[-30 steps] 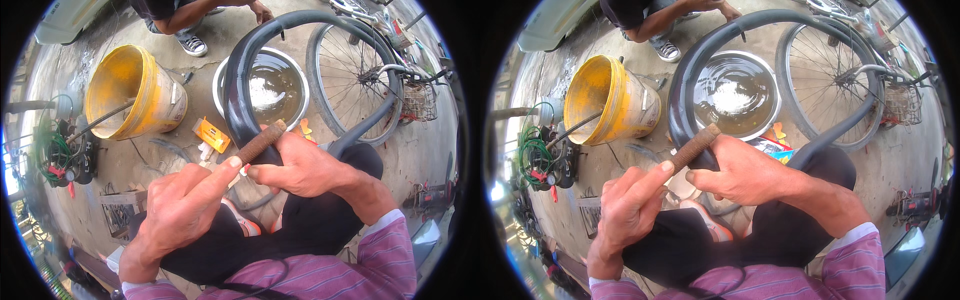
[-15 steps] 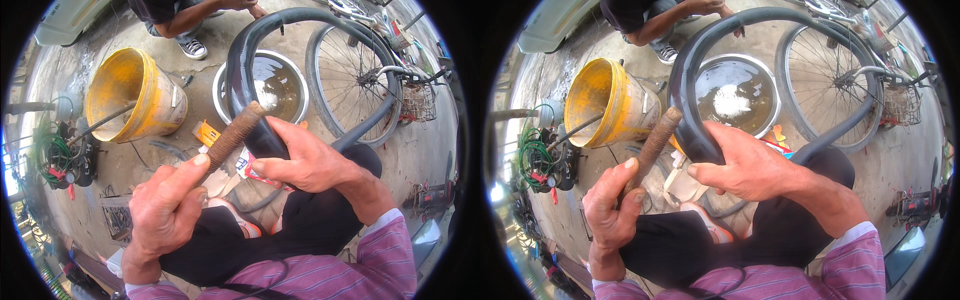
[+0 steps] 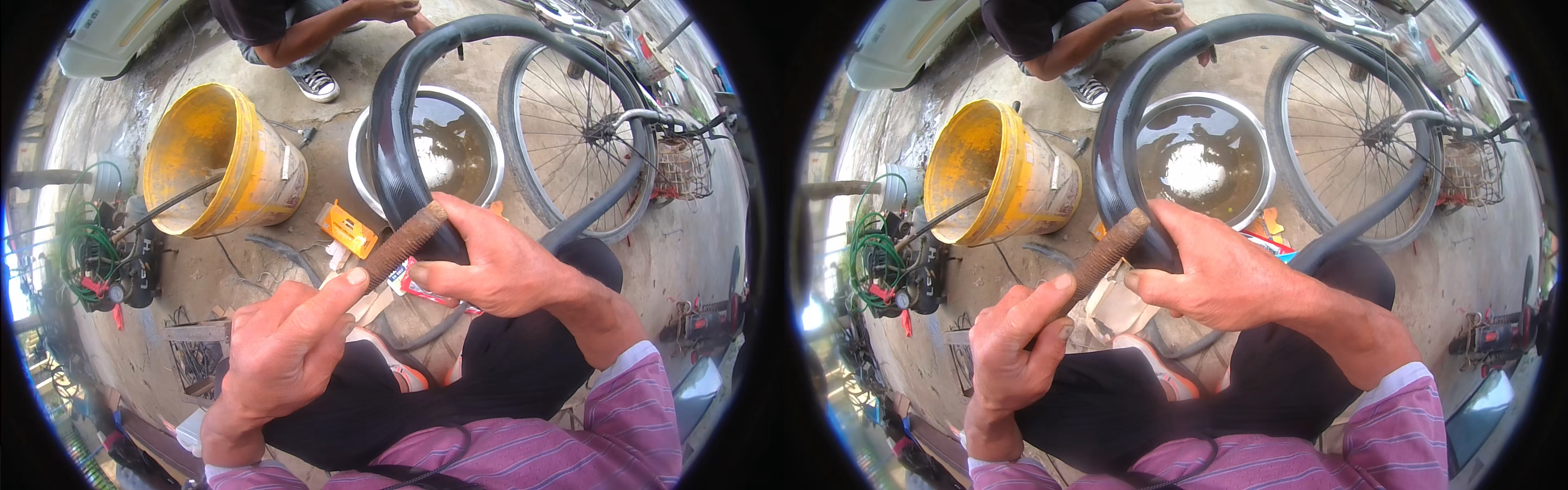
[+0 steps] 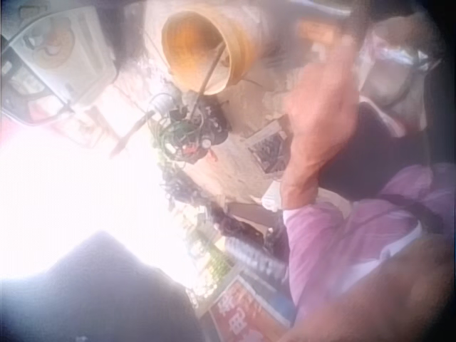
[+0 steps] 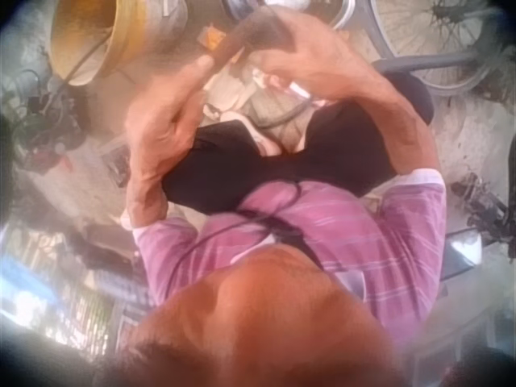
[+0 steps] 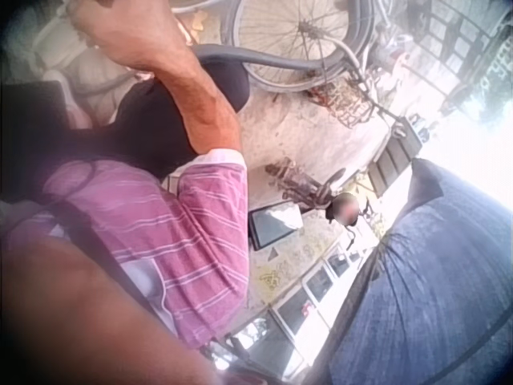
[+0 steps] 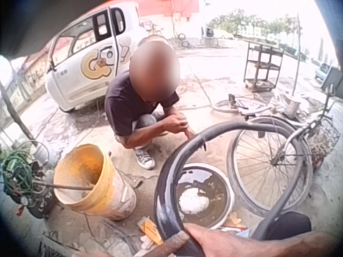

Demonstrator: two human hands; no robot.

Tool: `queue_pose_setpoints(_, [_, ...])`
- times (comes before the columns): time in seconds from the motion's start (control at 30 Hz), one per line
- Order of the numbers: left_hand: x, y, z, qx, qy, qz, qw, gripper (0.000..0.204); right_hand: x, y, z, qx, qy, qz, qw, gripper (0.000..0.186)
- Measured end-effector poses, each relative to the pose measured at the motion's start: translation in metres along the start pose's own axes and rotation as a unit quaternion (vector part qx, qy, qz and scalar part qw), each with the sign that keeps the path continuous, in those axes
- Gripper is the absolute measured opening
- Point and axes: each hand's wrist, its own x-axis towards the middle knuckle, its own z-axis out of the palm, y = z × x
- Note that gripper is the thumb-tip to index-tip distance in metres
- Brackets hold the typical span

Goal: The person removes a bicycle tire from the rim, inflates the inner tube, and submerges it in water to locate a leak. They then retrieve a patch kit and a rasp, and use the rasp to roughen the surface of the inner tube in preparation for patching.

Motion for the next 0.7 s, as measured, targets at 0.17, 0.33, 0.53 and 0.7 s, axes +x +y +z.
queue_pose_setpoints(0.17, [0.006, -0.002, 0.023, 0.035, -0.012, 0.037, 0.999, 0.065, 0.003, 0.020, 0.020, -0.036, 0.008, -0.054, 0.998, 0.051])
queue_pose_setpoints(0.33, [0.005, -0.010, 0.018, 0.034, 0.004, 0.037, 0.999, 0.066, 0.004, 0.010, 0.008, 0.017, 0.007, 0.005, 1.000, 0.046])
queue_pose_setpoints(0.53, [0.008, -0.003, 0.017, 0.029, -0.022, 0.013, 0.999, 0.056, 0.013, 0.022, 0.024, -0.073, 0.036, -0.117, 0.990, 0.044])
queue_pose_setpoints(0.7, [0.008, -0.008, 0.015, 0.027, -0.016, 0.017, 0.999, 0.053, 0.005, 0.011, 0.008, -0.006, 0.008, -0.003, 1.000, 0.046])
